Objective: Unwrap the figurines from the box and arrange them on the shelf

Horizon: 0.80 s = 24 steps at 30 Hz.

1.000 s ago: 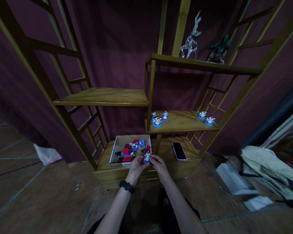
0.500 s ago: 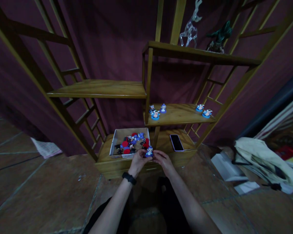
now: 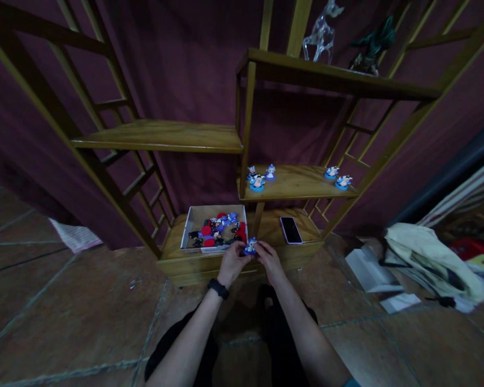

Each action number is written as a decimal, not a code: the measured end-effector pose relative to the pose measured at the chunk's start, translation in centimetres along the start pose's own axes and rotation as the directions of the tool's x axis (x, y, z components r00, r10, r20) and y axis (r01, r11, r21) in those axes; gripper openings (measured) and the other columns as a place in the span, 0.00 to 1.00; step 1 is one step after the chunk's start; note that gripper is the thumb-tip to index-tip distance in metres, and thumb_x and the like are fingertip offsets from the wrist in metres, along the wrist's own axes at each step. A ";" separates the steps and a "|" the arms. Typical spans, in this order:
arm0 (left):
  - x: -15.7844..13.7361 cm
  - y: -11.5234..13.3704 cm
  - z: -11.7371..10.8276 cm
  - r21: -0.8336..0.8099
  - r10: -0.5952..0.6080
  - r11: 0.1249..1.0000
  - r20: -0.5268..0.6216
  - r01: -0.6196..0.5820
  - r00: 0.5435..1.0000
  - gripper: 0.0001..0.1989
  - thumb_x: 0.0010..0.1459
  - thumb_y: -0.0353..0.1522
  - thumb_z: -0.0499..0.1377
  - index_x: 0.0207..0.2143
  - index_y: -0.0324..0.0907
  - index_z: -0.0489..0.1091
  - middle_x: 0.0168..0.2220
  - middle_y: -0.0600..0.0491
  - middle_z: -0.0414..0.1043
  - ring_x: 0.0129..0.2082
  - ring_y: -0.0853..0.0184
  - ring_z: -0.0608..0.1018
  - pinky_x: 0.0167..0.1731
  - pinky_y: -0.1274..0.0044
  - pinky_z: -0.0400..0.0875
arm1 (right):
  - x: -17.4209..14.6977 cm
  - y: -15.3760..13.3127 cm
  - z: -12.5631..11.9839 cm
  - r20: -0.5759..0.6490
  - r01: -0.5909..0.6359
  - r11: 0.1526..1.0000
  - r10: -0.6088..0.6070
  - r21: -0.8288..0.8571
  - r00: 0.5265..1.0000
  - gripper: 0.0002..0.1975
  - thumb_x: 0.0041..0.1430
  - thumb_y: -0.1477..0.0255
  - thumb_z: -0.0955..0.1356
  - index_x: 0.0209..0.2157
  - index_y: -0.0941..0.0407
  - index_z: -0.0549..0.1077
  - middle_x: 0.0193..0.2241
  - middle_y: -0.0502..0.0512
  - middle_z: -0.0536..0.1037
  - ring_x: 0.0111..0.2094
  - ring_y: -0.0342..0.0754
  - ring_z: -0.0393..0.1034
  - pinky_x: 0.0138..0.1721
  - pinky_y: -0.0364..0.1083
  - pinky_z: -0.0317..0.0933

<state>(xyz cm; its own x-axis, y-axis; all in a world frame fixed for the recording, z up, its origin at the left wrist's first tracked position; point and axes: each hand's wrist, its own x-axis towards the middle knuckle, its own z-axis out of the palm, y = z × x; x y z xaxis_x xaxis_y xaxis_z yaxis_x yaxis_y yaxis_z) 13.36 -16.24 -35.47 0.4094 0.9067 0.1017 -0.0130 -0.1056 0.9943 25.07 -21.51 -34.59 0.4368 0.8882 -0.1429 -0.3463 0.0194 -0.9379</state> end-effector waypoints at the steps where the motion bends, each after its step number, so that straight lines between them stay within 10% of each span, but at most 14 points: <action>1: 0.0 -0.2 -0.1 0.026 0.006 1.000 0.002 -0.007 1.000 0.17 0.38 0.30 0.65 0.34 0.39 0.66 0.29 0.53 0.73 0.29 0.68 0.75 0.32 0.76 0.68 | 0.1 0.0 0.1 0.002 -0.001 1.000 0.001 0.008 1.000 0.19 0.41 0.59 0.71 0.35 0.55 0.75 0.34 0.53 0.77 0.35 0.48 0.70 0.34 0.45 0.62; 24: -6.4 1.8 -2.0 0.518 -0.003 0.855 -0.031 0.018 1.000 0.13 0.46 0.29 0.60 0.36 0.41 0.65 0.30 0.55 0.72 0.30 0.68 0.74 0.32 0.78 0.66 | -3.2 1.8 0.4 0.191 -0.056 0.998 0.057 -0.010 0.980 0.17 0.43 0.60 0.71 0.33 0.56 0.77 0.32 0.54 0.78 0.34 0.47 0.70 0.37 0.45 0.62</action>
<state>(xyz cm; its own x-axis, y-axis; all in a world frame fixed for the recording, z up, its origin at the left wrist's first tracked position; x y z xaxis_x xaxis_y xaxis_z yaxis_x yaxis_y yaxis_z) 8.88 -21.36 -34.27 0.3813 0.9190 0.0997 0.4687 -0.2852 0.8361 22.71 -24.17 -35.70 0.2498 0.9590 -0.1335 -0.3621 -0.0354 -0.9315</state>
